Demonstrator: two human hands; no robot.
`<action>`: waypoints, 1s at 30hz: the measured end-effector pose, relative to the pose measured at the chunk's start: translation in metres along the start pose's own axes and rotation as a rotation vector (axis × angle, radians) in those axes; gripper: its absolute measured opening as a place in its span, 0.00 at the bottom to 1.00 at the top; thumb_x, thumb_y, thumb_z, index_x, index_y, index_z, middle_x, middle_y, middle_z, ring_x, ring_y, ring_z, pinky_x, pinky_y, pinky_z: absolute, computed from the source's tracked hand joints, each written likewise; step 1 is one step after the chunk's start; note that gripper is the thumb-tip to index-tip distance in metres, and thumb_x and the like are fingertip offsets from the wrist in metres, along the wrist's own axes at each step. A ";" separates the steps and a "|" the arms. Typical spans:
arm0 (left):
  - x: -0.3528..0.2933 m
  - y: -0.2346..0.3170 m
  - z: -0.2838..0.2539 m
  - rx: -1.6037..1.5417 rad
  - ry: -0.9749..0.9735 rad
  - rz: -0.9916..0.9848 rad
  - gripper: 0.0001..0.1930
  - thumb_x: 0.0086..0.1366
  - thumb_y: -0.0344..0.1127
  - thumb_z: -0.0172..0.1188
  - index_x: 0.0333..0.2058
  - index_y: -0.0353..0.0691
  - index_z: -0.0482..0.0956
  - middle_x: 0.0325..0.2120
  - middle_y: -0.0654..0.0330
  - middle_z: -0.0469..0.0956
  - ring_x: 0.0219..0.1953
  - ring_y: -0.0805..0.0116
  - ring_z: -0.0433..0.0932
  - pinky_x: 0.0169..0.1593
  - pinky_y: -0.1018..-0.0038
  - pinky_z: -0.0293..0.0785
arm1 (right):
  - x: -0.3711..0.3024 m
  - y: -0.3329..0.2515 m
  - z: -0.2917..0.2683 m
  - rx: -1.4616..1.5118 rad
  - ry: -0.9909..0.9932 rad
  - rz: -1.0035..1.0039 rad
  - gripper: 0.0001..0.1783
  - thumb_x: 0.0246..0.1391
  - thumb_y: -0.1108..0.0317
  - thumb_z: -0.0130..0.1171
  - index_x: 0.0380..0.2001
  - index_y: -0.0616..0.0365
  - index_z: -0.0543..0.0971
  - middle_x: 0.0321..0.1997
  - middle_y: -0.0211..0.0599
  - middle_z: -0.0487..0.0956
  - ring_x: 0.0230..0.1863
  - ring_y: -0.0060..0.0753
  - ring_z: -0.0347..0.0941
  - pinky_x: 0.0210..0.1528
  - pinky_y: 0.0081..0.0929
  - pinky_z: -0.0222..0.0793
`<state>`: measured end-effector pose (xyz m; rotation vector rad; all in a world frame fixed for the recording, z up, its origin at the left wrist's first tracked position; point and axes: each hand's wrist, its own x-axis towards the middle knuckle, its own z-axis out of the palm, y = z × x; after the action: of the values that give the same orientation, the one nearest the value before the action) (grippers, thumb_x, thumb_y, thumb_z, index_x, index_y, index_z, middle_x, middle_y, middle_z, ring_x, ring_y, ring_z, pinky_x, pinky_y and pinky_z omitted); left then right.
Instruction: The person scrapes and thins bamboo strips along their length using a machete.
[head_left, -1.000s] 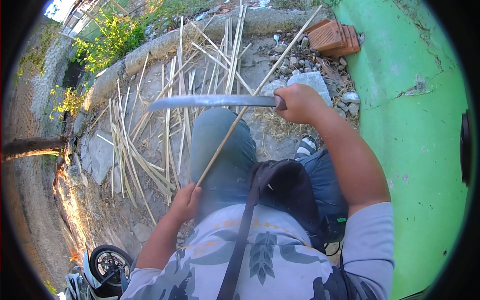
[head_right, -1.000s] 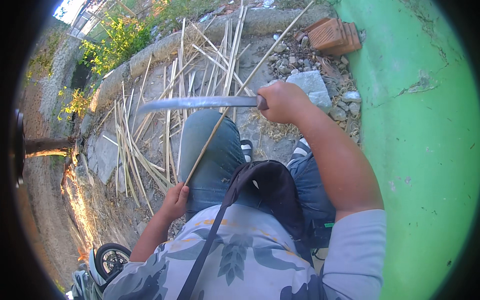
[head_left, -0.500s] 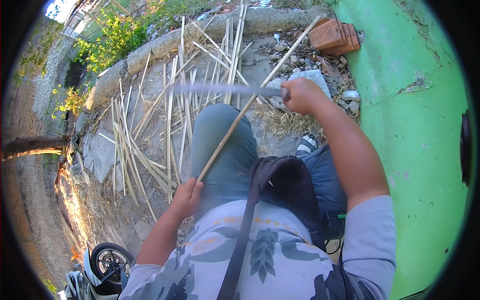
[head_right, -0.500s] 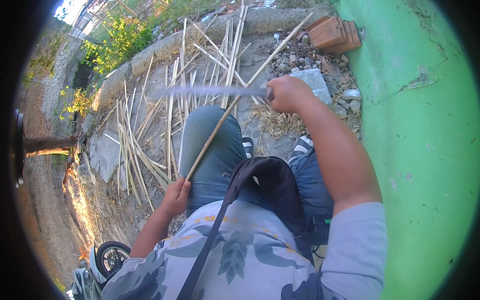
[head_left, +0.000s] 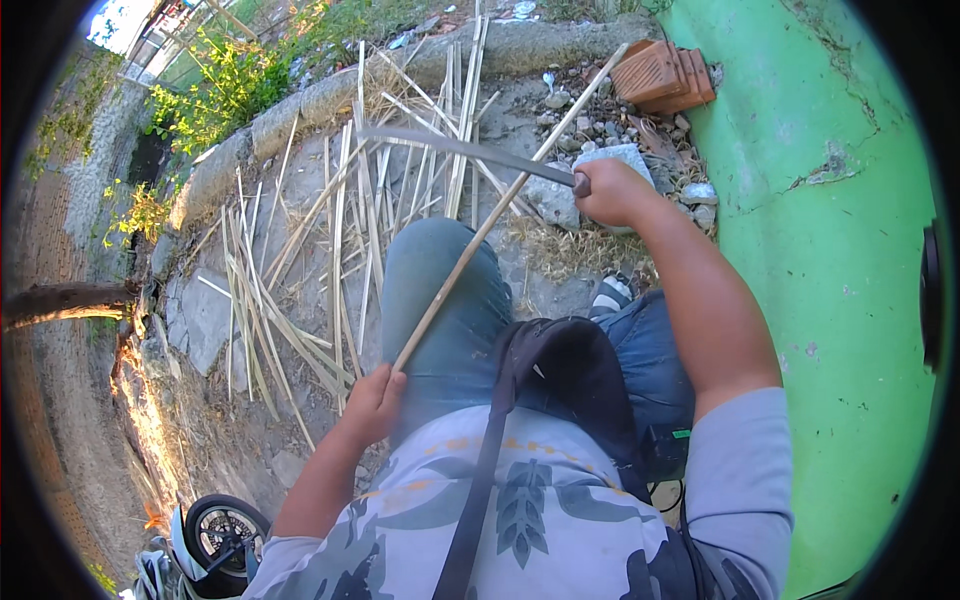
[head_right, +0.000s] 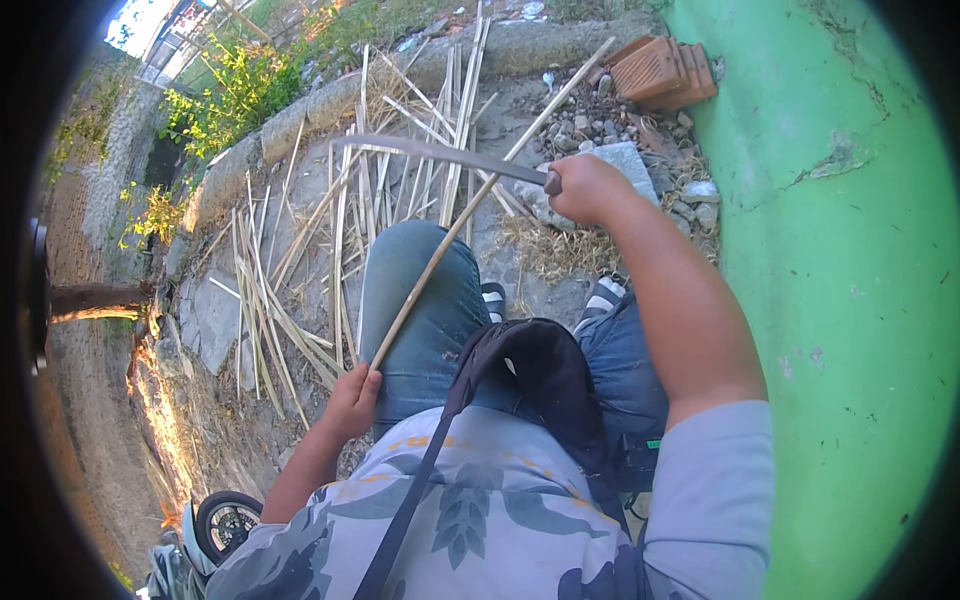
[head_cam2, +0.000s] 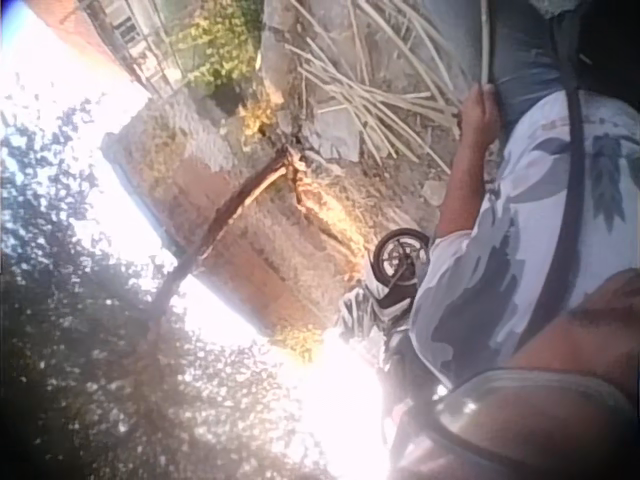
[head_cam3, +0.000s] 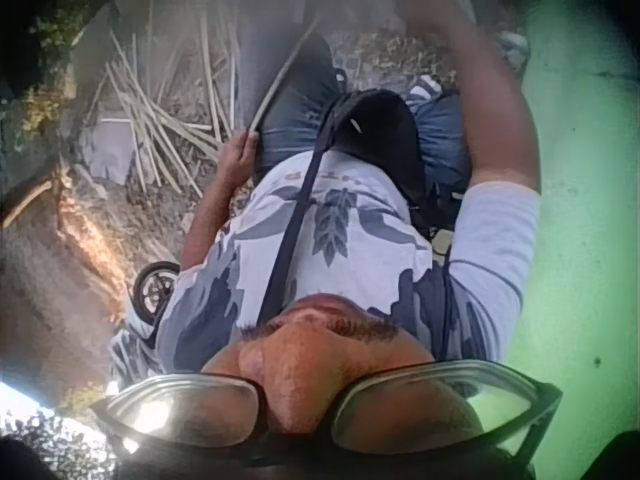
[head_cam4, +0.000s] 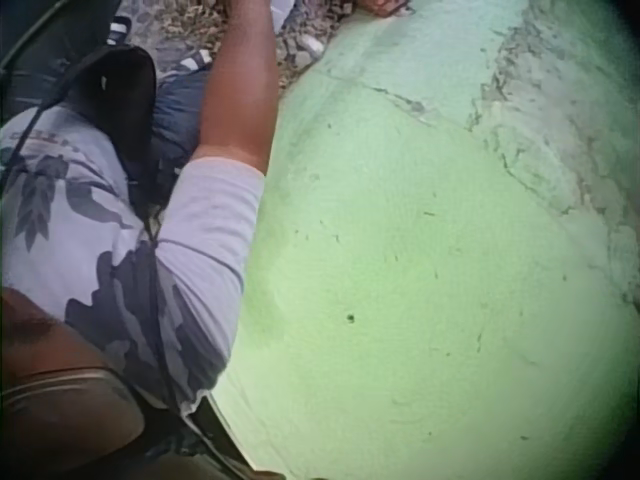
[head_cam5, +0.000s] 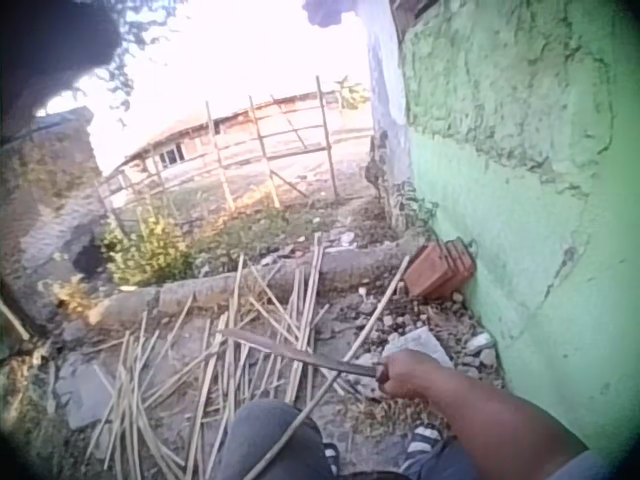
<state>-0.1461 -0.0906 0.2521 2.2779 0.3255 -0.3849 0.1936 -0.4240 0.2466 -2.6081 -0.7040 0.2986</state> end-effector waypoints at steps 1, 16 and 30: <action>0.000 0.001 -0.001 -0.004 -0.007 -0.003 0.21 0.74 0.49 0.46 0.34 0.34 0.71 0.21 0.47 0.72 0.24 0.53 0.73 0.31 0.62 0.68 | 0.001 0.004 0.002 -0.027 0.019 -0.017 0.11 0.48 0.61 0.58 0.32 0.53 0.81 0.32 0.46 0.82 0.39 0.54 0.79 0.43 0.47 0.74; 0.001 -0.014 0.000 -0.043 -0.019 -0.008 0.20 0.74 0.47 0.46 0.33 0.32 0.70 0.20 0.46 0.71 0.24 0.53 0.72 0.32 0.62 0.68 | -0.004 -0.018 -0.013 -0.008 0.041 -0.090 0.11 0.49 0.61 0.59 0.33 0.53 0.82 0.31 0.48 0.82 0.37 0.55 0.79 0.41 0.46 0.74; -0.001 -0.018 0.003 -0.060 -0.024 -0.011 0.19 0.73 0.47 0.46 0.32 0.34 0.70 0.18 0.47 0.69 0.21 0.51 0.70 0.29 0.62 0.67 | -0.006 -0.013 -0.017 0.044 0.098 -0.110 0.10 0.48 0.62 0.59 0.30 0.54 0.81 0.30 0.48 0.81 0.35 0.56 0.78 0.40 0.45 0.74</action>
<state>-0.1539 -0.0808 0.2390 2.2118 0.3338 -0.4025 0.1883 -0.4227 0.2676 -2.5125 -0.7945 0.1497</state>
